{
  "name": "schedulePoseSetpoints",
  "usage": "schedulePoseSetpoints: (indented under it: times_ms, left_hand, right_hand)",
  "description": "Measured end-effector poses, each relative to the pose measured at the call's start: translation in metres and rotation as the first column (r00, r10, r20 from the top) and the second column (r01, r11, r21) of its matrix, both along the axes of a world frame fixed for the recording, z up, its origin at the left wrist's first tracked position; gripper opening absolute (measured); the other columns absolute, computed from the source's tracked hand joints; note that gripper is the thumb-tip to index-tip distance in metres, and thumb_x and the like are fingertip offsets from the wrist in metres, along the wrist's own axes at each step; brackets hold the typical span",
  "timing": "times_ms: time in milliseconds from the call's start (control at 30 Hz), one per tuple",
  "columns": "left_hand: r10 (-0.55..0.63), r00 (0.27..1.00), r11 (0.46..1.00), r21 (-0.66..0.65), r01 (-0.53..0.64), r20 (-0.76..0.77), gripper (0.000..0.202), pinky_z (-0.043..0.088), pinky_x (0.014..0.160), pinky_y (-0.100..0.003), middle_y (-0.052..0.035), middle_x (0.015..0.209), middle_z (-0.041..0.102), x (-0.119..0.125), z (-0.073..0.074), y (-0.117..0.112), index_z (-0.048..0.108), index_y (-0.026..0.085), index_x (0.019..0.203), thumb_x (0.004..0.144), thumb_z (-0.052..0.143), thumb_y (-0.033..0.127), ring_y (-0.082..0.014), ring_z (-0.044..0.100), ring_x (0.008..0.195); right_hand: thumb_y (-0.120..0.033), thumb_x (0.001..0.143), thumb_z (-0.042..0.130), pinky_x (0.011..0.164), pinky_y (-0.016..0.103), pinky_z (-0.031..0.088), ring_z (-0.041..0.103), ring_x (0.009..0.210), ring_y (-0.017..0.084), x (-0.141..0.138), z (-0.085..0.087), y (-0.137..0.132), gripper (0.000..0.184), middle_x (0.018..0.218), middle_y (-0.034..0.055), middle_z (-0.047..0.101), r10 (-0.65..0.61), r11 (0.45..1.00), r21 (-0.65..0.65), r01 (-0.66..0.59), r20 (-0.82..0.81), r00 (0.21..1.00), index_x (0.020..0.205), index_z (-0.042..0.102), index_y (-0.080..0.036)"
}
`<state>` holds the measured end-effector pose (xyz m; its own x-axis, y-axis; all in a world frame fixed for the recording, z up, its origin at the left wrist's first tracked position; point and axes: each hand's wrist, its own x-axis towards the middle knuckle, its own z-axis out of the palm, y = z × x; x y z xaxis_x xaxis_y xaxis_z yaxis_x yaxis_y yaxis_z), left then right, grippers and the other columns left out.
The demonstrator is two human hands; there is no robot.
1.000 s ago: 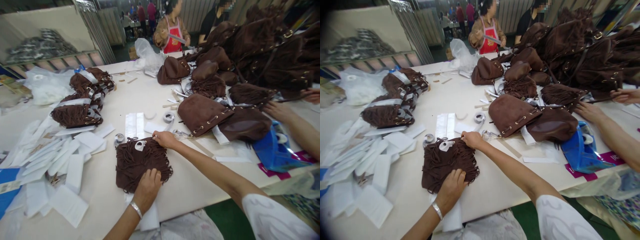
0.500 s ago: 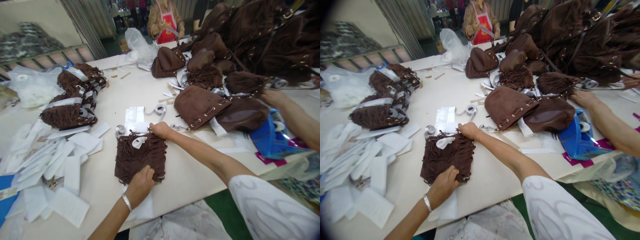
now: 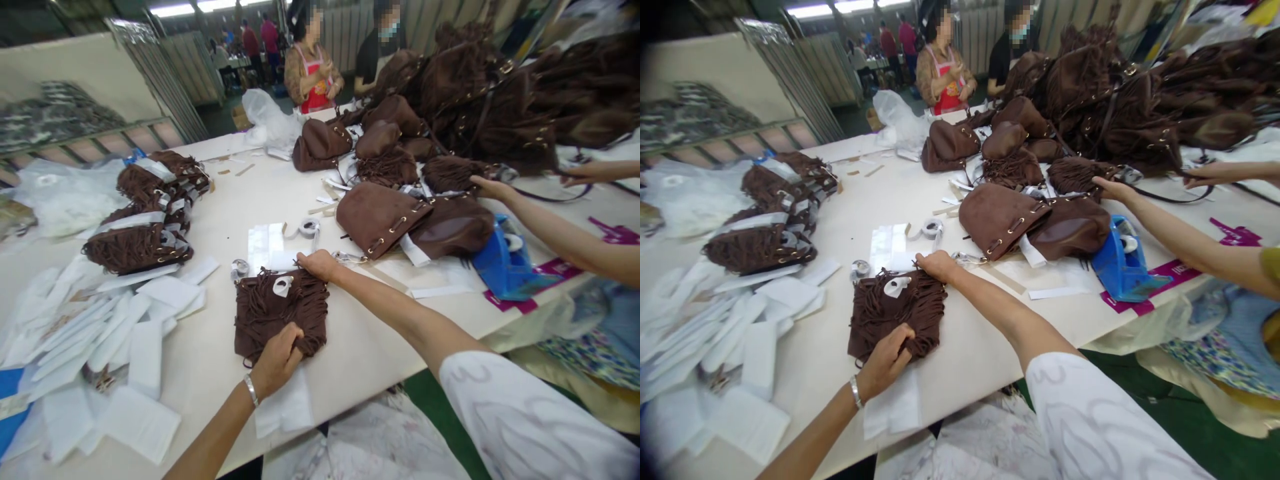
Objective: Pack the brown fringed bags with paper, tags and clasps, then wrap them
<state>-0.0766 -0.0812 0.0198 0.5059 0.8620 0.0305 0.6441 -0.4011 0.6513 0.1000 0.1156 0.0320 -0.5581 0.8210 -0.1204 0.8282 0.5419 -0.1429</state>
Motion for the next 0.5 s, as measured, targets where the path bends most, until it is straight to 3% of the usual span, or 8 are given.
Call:
schedulePoseSetpoints:
  times_ms: [167, 300, 367, 433, 500]
  left_hand:
    - [-0.082, 0.993, 0.993, 0.08, 0.089, -0.09, 0.022, 0.045, 0.077, -0.032, -0.0033, 0.092, 0.053, 0.005, -0.003, -0.003, 0.048, 0.02, 0.096, 0.078, 0.043, 0.008, -0.0188, 0.054, 0.084]
    - [-0.057, 0.994, 0.992, 0.107, 0.066, -0.09, 0.026, 0.045, 0.076, -0.031, -0.0032, 0.094, 0.053, 0.007, -0.002, -0.007, 0.049, 0.021, 0.097, 0.075, 0.047, 0.008, -0.019, 0.053, 0.085]
    - [-0.052, 0.994, 0.993, 0.104, 0.062, -0.094, 0.028, 0.045, 0.076, -0.032, -0.0039, 0.096, 0.053, 0.006, 0.0, -0.01, 0.049, 0.021, 0.099, 0.074, 0.049, 0.008, -0.0199, 0.053, 0.087]
    - [-0.068, 0.995, 0.993, 0.096, 0.075, -0.073, 0.028, 0.046, 0.078, -0.033, -0.0043, 0.096, 0.053, 0.003, 0.003, -0.012, 0.05, 0.02, 0.099, 0.074, 0.051, 0.008, -0.0205, 0.053, 0.089]
    - [-0.069, 0.998, 0.993, 0.092, 0.07, -0.013, 0.026, 0.047, 0.078, -0.032, -0.0045, 0.096, 0.054, -0.003, 0.008, -0.012, 0.05, 0.02, 0.099, 0.076, 0.051, 0.008, -0.0197, 0.054, 0.089]
  right_hand:
    - [-0.018, 0.095, 0.044, 0.082, 0.031, 0.048, 0.066, 0.098, 0.022, 0.003, 0.022, -0.018, 0.025, 0.1, 0.0112, 0.071, -0.07, 0.994, 0.081, 0.074, -0.051, 0.996, 0.119, 0.051, -0.017]
    - [-0.004, 0.093, 0.028, 0.099, 0.04, 0.043, 0.054, 0.118, 0.024, 0.006, 0.032, -0.073, 0.044, 0.122, 0.0166, 0.06, -0.203, 0.941, 0.231, 0.246, -0.194, 0.96, 0.132, 0.043, -0.016]
    - [-0.006, 0.094, 0.028, 0.104, 0.039, 0.039, 0.049, 0.122, 0.022, 0.001, 0.02, -0.108, 0.042, 0.126, 0.0152, 0.056, -0.233, 0.869, 0.28, 0.408, -0.496, 0.836, 0.131, 0.044, -0.016]
    - [-0.009, 0.095, 0.033, 0.1, 0.038, 0.043, 0.051, 0.116, 0.022, -0.008, -0.004, -0.138, 0.035, 0.12, 0.0129, 0.057, -0.174, 0.885, 0.241, 0.399, -0.623, 0.762, 0.126, 0.047, -0.017]
    - [-0.009, 0.094, 0.038, 0.091, 0.039, 0.048, 0.055, 0.104, 0.024, -0.017, -0.032, -0.156, 0.029, 0.109, 0.0104, 0.059, -0.108, 0.93, 0.225, 0.291, -0.591, 0.799, 0.116, 0.053, -0.019]
